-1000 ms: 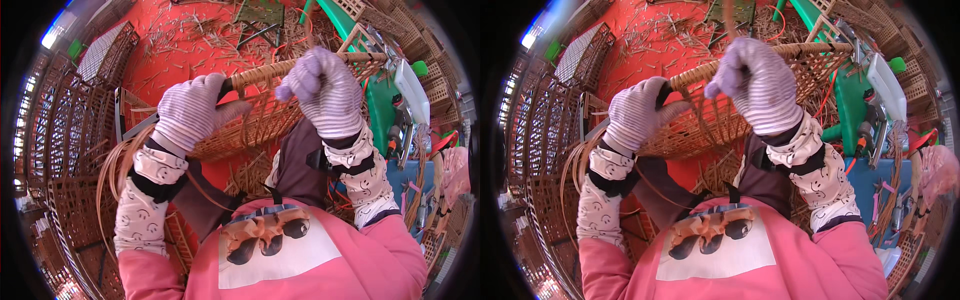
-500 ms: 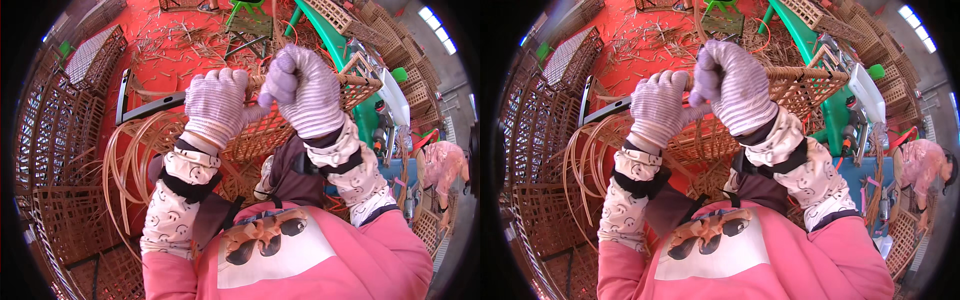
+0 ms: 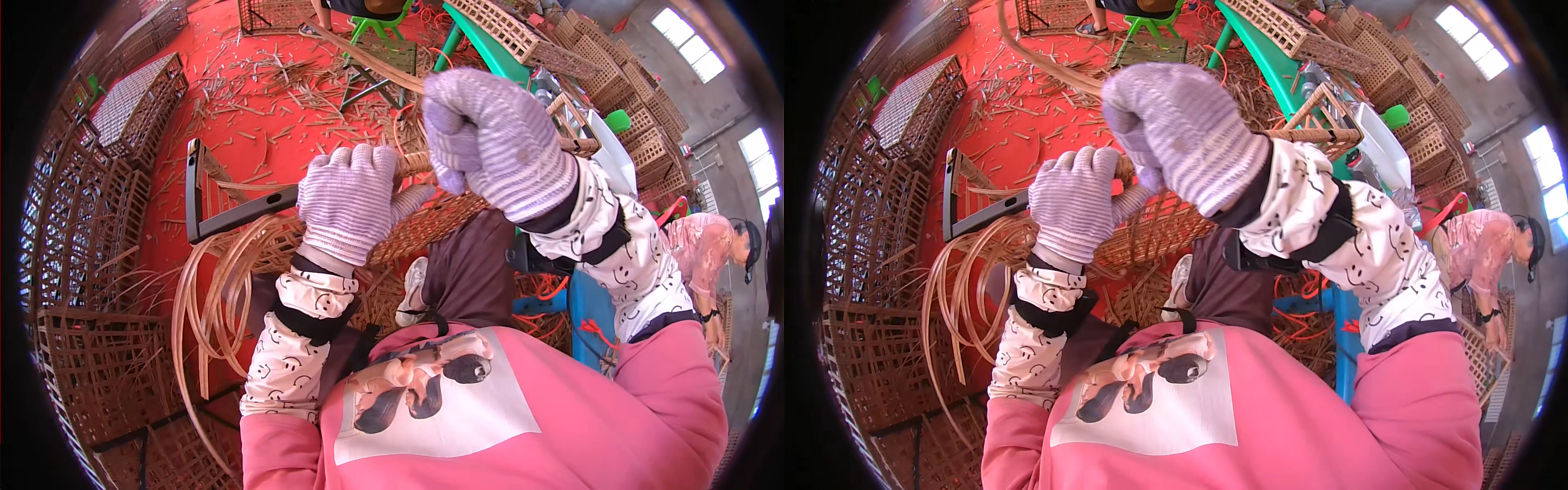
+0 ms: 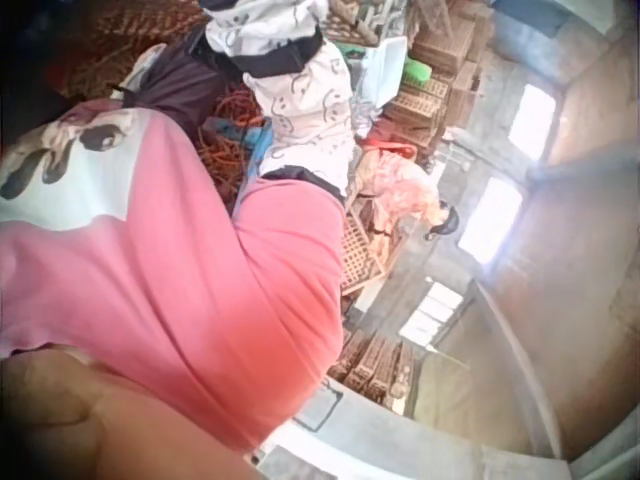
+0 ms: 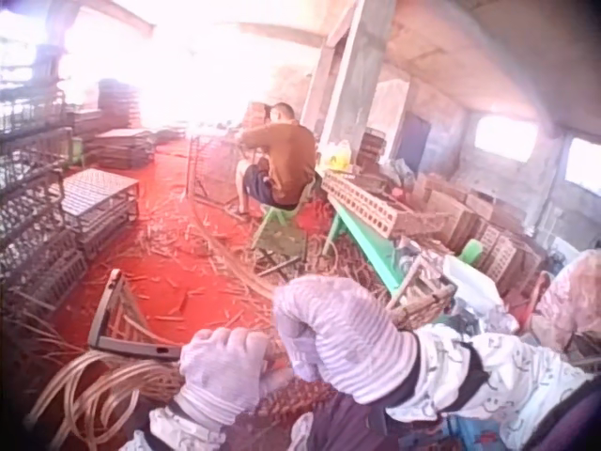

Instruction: Weaving rattan or plastic strips around a wooden chair frame and securing them with a pneumatic nail gun.

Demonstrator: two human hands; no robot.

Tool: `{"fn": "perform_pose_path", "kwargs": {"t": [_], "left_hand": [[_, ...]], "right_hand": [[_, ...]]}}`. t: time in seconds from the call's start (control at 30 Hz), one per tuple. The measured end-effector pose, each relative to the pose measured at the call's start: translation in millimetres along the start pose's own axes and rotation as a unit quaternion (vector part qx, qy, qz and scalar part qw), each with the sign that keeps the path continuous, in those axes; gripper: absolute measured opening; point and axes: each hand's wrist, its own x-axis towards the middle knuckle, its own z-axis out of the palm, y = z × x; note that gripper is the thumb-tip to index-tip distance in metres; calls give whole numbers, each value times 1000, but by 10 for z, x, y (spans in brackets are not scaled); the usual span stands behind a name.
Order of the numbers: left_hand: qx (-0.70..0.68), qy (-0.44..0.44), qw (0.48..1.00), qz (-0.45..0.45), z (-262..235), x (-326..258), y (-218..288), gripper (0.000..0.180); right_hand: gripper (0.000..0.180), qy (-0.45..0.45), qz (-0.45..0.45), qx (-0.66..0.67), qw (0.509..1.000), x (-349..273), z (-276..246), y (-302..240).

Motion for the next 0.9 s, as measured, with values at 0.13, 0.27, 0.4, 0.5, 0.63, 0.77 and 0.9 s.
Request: {"fn": "perform_pose_path", "kwargs": {"t": [0.13, 0.27, 0.4, 0.5, 0.63, 0.77, 0.9], "left_hand": [[13, 9, 1000, 14, 26, -15, 38, 45], [14, -2, 1000, 10, 42, -11, 93, 42], [23, -12, 1000, -2, 39, 3, 116, 41], [13, 10, 1000, 4, 25, 2, 124, 41], [-83, 57, 995, 1, -38, -12, 126, 53], [-52, -55, 997, 12, -115, 41, 100, 52], [-108, -141, 984, -7, -166, 184, 65, 45]], "right_hand": [[33, -1, -56, -52, 997, 5, 60, -22], [34, 18, -74, -77, 994, 62, 29, 6], [32, -23, -117, -79, 990, 271, -48, 122], [29, -36, -106, -69, 991, 516, -25, 255], [24, -71, 128, 93, 985, 968, -15, 388], [21, -78, 183, 46, 979, 1202, -11, 640], [20, -105, 203, 20, 973, 1275, -30, 799]]}}
